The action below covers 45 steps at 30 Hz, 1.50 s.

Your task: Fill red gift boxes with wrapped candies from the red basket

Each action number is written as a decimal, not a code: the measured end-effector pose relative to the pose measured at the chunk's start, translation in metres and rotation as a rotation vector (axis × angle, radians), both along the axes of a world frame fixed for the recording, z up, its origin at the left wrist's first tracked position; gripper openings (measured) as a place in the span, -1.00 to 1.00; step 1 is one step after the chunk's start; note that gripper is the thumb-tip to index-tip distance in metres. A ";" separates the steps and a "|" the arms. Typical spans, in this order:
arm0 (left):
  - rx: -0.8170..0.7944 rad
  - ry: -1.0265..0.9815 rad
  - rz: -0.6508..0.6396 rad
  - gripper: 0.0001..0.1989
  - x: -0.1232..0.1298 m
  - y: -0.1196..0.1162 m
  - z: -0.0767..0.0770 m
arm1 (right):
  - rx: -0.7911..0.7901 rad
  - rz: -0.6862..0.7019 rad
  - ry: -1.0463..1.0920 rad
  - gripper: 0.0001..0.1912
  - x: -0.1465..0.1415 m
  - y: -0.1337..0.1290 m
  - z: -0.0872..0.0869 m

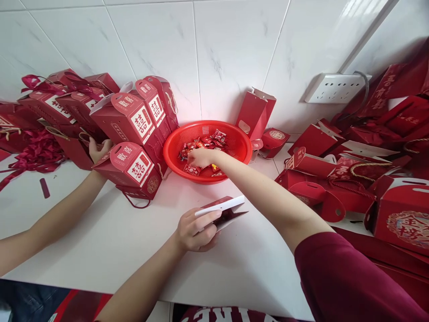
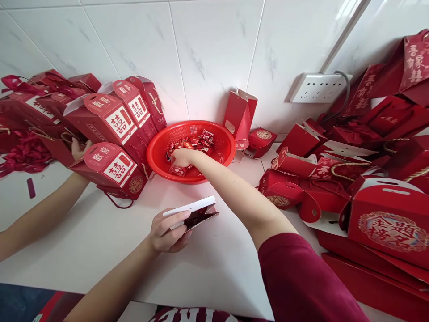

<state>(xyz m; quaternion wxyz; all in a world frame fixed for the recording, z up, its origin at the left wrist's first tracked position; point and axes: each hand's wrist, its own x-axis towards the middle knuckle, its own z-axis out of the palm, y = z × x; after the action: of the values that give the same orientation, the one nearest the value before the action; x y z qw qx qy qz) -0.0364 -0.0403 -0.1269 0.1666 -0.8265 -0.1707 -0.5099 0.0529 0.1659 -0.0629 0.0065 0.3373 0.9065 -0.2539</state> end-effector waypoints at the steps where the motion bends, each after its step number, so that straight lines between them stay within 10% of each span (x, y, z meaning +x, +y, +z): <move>1: 0.001 -0.004 -0.006 -0.95 0.000 0.000 0.001 | -0.001 0.005 -0.059 -0.76 -0.006 -0.002 -0.001; 8: 0.021 -0.007 -0.015 -0.96 -0.003 0.002 0.004 | -0.012 0.022 -0.256 -0.65 -0.014 -0.021 -0.016; 29: -0.009 -0.003 -0.010 -0.96 0.000 0.000 0.001 | -0.028 -0.140 0.133 -0.57 -0.003 -0.006 -0.024; 36: -0.023 -0.004 -0.014 -0.98 0.000 -0.001 0.001 | -0.042 -0.201 0.036 -0.77 0.026 0.030 -0.007; 45: -0.068 -0.022 -0.027 -0.90 0.002 -0.002 0.007 | 0.021 -0.200 -0.051 -0.72 0.054 0.054 -0.036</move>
<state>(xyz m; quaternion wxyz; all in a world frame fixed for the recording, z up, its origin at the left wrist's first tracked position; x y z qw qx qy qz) -0.0340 -0.0423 -0.1195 0.1294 -0.8283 -0.1785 -0.5151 0.1074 0.2196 -0.0985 0.0007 0.4324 0.8705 -0.2352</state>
